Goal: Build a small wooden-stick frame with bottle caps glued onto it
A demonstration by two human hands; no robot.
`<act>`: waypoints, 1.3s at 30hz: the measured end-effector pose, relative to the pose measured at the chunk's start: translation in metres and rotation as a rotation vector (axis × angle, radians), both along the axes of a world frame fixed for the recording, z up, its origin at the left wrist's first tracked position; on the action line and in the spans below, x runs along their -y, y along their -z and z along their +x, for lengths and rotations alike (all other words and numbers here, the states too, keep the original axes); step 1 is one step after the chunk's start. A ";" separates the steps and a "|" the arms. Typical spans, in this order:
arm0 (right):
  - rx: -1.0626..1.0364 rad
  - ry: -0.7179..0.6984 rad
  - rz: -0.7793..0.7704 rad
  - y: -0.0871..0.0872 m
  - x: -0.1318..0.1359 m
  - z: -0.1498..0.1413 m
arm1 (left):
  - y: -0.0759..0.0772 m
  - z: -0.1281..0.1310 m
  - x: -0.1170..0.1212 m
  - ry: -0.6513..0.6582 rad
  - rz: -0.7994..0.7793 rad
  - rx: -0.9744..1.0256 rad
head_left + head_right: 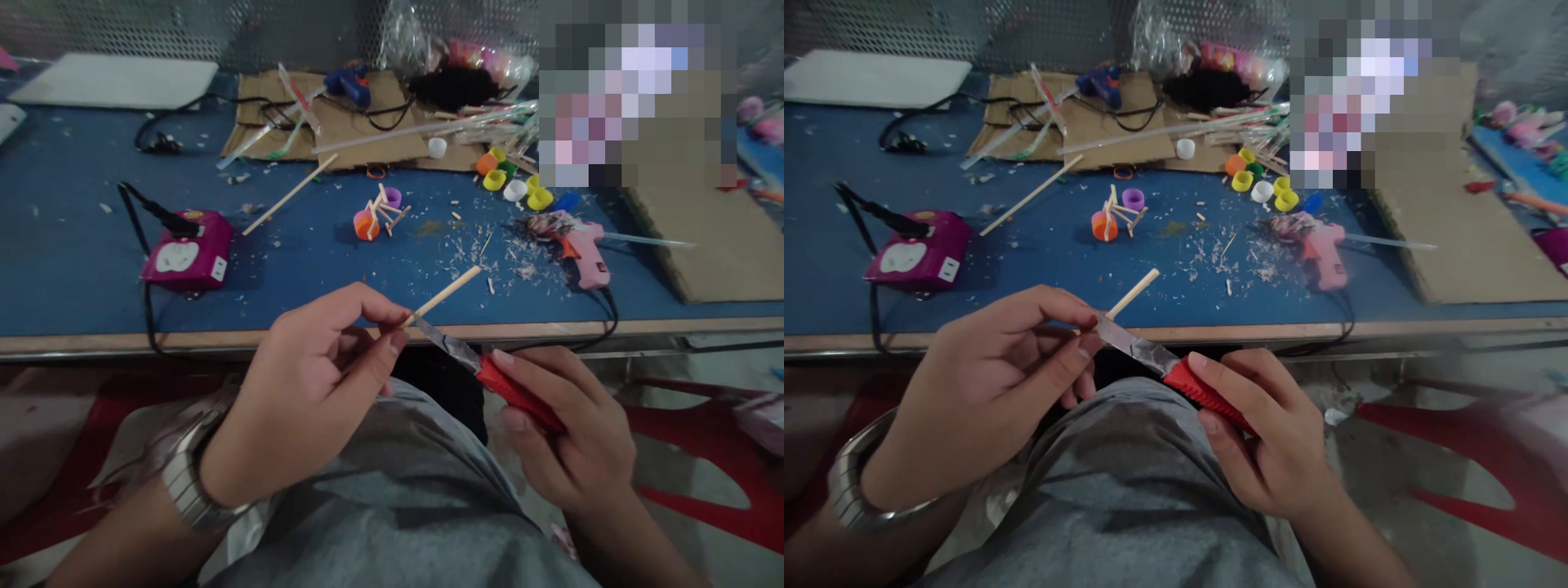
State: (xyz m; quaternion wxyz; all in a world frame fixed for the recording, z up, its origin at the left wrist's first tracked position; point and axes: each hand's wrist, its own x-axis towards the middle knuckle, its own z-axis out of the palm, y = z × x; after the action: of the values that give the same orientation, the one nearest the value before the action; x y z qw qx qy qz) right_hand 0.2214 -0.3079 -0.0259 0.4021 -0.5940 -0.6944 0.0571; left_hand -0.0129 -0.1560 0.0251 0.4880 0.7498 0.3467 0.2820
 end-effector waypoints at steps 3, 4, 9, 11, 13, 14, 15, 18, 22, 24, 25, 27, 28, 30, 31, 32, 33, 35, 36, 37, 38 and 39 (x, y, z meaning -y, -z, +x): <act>-0.008 0.001 0.000 -0.001 0.000 0.000 | 0.000 -0.001 0.000 -0.006 0.040 -0.003; -0.010 0.006 0.001 -0.001 0.000 0.000 | 0.000 -0.001 0.000 -0.007 0.050 -0.005; -0.017 0.032 -0.006 -0.001 0.001 0.000 | -0.001 -0.002 0.000 -0.014 0.045 -0.008; -0.021 0.032 -0.014 -0.001 0.002 0.001 | -0.001 -0.002 0.000 -0.011 0.039 -0.008; -0.019 0.030 -0.031 -0.002 0.003 0.002 | 0.000 -0.002 -0.001 -0.010 0.045 -0.018; -0.017 0.032 -0.041 -0.002 0.004 0.002 | 0.000 -0.002 -0.001 -0.011 0.049 -0.020; -0.015 0.034 -0.045 -0.003 0.004 0.003 | 0.000 -0.002 -0.001 -0.010 0.051 -0.021; -0.014 0.044 -0.055 -0.004 0.003 0.002 | 0.001 -0.002 -0.002 -0.005 0.065 -0.012; 0.000 0.062 -0.064 -0.003 -0.002 0.000 | 0.005 0.000 -0.006 -0.022 0.283 -0.106; 0.017 0.076 -0.071 -0.001 -0.005 -0.002 | 0.011 0.003 -0.009 -0.044 0.445 -0.174; 0.027 0.083 -0.078 0.000 -0.007 -0.003 | 0.015 0.004 -0.011 -0.054 0.511 -0.194; 0.053 0.096 -0.094 0.003 -0.010 -0.005 | 0.023 0.008 -0.014 -0.058 0.605 -0.239; 0.070 0.103 -0.109 0.005 -0.011 -0.007 | 0.027 0.010 -0.016 -0.060 0.633 -0.265; 0.107 0.119 -0.158 0.008 -0.012 -0.010 | 0.036 0.015 -0.018 -0.039 0.694 -0.324; 0.121 0.127 -0.192 0.009 -0.012 -0.012 | 0.041 0.017 -0.019 -0.021 0.709 -0.341; 0.129 0.134 -0.225 0.010 -0.013 -0.014 | 0.044 0.019 -0.020 -0.009 0.718 -0.350; 0.129 0.139 -0.251 0.011 -0.013 -0.016 | 0.048 0.021 -0.020 -0.002 0.723 -0.360; 0.120 0.147 -0.285 0.011 -0.013 -0.020 | 0.053 0.024 -0.021 0.004 0.729 -0.371; 0.114 0.153 -0.293 0.011 -0.013 -0.022 | 0.054 0.025 -0.021 0.005 0.737 -0.377; 0.109 0.160 -0.301 0.012 -0.013 -0.023 | 0.056 0.026 -0.021 0.004 0.747 -0.382; 0.106 0.168 -0.310 0.012 -0.013 -0.025 | 0.057 0.027 -0.021 0.004 0.757 -0.385; 0.105 0.176 -0.319 0.012 -0.013 -0.026 | 0.058 0.027 -0.021 0.002 0.770 -0.385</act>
State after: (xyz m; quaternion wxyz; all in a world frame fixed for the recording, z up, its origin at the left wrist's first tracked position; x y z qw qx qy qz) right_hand 0.1957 -0.2951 -0.0376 0.2693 -0.7109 -0.6419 0.1001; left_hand 0.0140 -0.1349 -0.0331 0.0991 0.9165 0.3000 0.2455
